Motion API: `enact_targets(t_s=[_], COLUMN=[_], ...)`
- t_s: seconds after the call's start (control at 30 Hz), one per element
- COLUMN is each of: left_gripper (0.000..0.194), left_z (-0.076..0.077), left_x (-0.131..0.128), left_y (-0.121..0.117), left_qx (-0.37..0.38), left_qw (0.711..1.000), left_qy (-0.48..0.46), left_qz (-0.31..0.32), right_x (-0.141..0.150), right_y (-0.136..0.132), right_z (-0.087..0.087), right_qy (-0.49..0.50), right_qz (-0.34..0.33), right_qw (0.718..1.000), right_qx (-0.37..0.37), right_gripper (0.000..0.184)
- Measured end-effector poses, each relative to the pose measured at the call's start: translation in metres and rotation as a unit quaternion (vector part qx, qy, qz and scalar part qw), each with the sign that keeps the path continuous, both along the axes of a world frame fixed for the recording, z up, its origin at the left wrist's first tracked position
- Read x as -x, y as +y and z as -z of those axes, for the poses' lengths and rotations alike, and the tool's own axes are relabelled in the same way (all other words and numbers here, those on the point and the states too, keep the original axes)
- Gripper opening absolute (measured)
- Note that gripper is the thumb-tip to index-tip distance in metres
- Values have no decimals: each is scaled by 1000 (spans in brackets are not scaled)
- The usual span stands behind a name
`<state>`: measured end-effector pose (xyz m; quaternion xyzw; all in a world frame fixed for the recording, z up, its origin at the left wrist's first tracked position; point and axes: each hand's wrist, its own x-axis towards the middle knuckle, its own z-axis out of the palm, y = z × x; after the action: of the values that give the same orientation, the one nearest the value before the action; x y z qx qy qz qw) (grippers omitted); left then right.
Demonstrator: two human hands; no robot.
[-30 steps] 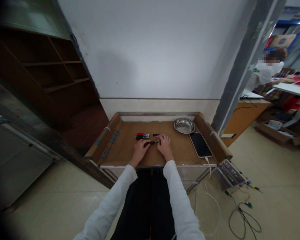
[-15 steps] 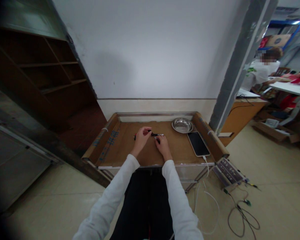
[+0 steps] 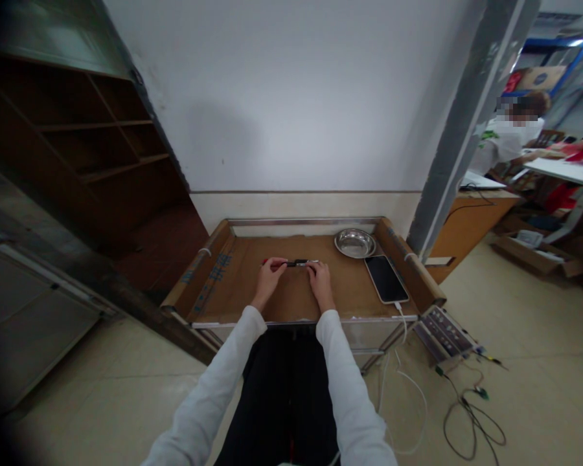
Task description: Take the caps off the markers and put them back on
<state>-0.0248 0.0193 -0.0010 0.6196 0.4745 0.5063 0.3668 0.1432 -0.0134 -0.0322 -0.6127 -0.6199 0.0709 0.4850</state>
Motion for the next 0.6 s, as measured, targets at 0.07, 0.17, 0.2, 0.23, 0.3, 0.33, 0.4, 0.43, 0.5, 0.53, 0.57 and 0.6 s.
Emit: enact_targets(t_s=[0.07, 0.17, 0.2, 0.23, 0.3, 0.33, 0.4, 0.43, 0.5, 0.53, 0.57, 0.6], left_gripper=[10, 8, 7, 7, 8, 9, 11, 11, 12, 12, 12, 12], left_z=[3, 6, 6, 7, 8, 9, 12, 13, 16, 17, 18, 19], left_x=[-7, -18, -21, -24, -28, -29, -30, -30, -29, -29, -29, -28], left_y=[-1, 2, 3, 3, 3, 1, -4, -8, -14, -16, -17, -18], left_qx=[-6, -31, -43, -58, -100, -122, -159, -168, -179, -182, -183, -182], left_qw=[1000, 997, 995, 992, 982, 975, 961, 956, 947, 944, 941, 940], left_qy=[15, 53, 72, 95, 148, 176, 221, 238, 264, 274, 281, 286], left_qz=[11, 44, 52, 57, 59, 57, 45, 39, 33, 35, 41, 47], right_x=[0, 0, 0, 0, -1, -1, -2, -2, -2, -1, -1, 0], right_y=[-1, -3, -3, -3, -2, -2, -1, -1, -1, -2, -2, -3], right_z=[-1, -1, 0, 0, 2, 3, 4, 5, 4, 3, 2, 1], right_qy=[-6, -22, -31, -41, -62, -70, -81, -85, -92, -98, -105, -115], right_qz=[20, 31, 35, 40, 60, 72, 92, 99, 108, 112, 114, 115], right_qw=[1000, 999, 999, 998, 996, 995, 992, 991, 989, 988, 987, 985], right_qx=[-5, -8, -5, 1, 19, 28, 39, 41, 43, 45, 49, 55], right_gripper=[28, 30, 30, 30, 30, 30, 30, 30, 30, 30, 30, 30])
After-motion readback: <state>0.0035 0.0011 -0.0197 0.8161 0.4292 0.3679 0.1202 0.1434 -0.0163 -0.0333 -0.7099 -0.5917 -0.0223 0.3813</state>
